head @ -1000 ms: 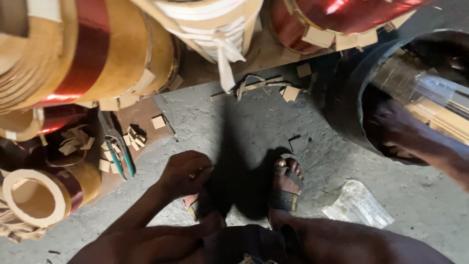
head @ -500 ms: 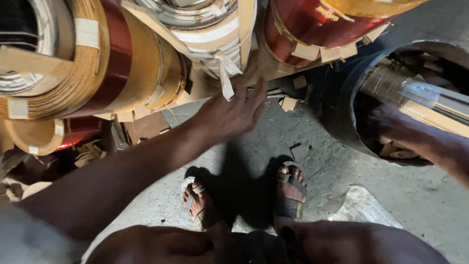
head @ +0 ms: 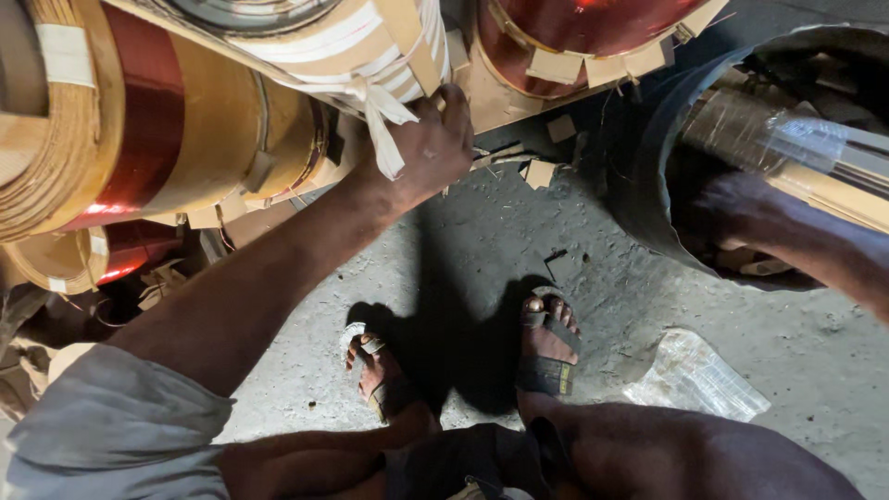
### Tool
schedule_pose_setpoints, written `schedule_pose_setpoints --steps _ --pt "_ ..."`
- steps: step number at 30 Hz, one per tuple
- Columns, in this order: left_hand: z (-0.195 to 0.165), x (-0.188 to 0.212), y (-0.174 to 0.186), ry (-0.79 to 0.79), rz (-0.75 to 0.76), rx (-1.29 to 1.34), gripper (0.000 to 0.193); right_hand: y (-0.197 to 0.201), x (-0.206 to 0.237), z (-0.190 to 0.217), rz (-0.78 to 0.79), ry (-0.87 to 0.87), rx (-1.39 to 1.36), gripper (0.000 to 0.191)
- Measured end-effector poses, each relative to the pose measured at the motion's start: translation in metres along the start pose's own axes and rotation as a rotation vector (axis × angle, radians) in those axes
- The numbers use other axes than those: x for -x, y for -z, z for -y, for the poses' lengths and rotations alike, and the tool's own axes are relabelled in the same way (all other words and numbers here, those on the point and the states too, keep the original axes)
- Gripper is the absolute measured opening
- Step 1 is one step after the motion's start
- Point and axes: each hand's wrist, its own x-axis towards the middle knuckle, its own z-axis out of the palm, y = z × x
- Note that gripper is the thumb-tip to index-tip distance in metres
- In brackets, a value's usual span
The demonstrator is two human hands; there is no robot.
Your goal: The person sits on the workshop floor and cuts a cardboard strip into small square pieces using shears, placing each cut square onto a pile. The person then gathers the cut squares and drops them into a bin filled with similar pieces.
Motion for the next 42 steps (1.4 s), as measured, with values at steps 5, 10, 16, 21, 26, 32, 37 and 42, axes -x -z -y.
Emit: schedule_pose_setpoints --steps 5,10,16,21,26,32,37,42 --pt "0.003 -0.008 -0.001 -0.029 -0.001 0.049 0.038 -0.005 0.002 -0.003 -0.053 0.006 -0.046 0.03" --pt "0.004 -0.007 -0.002 -0.028 -0.047 0.061 0.032 -0.013 0.005 -0.006 -0.136 0.037 -0.078 0.032" --pt "0.007 -0.009 0.001 -0.024 -0.07 0.065 0.022 -0.023 0.009 -0.005 -0.237 0.083 -0.075 0.033" --pt "0.007 -0.007 0.006 -0.027 0.037 0.107 0.014 -0.029 0.008 -0.007 -0.283 0.103 -0.071 0.034" --pt "0.006 -0.008 0.004 0.038 -0.155 0.09 0.019 -0.03 0.007 -0.005 -0.304 0.127 -0.043 0.034" --pt "0.007 0.0 0.025 -0.125 -0.092 0.005 0.036 -0.03 0.014 0.003 -0.353 0.163 -0.011 0.035" --pt "-0.024 0.056 0.07 0.136 0.333 0.955 0.029 -0.041 0.02 0.004 -0.419 0.217 0.019 0.036" --pt "-0.018 0.125 0.071 -0.095 0.447 1.026 0.027 -0.039 0.0 0.0 -0.318 0.182 0.086 0.031"
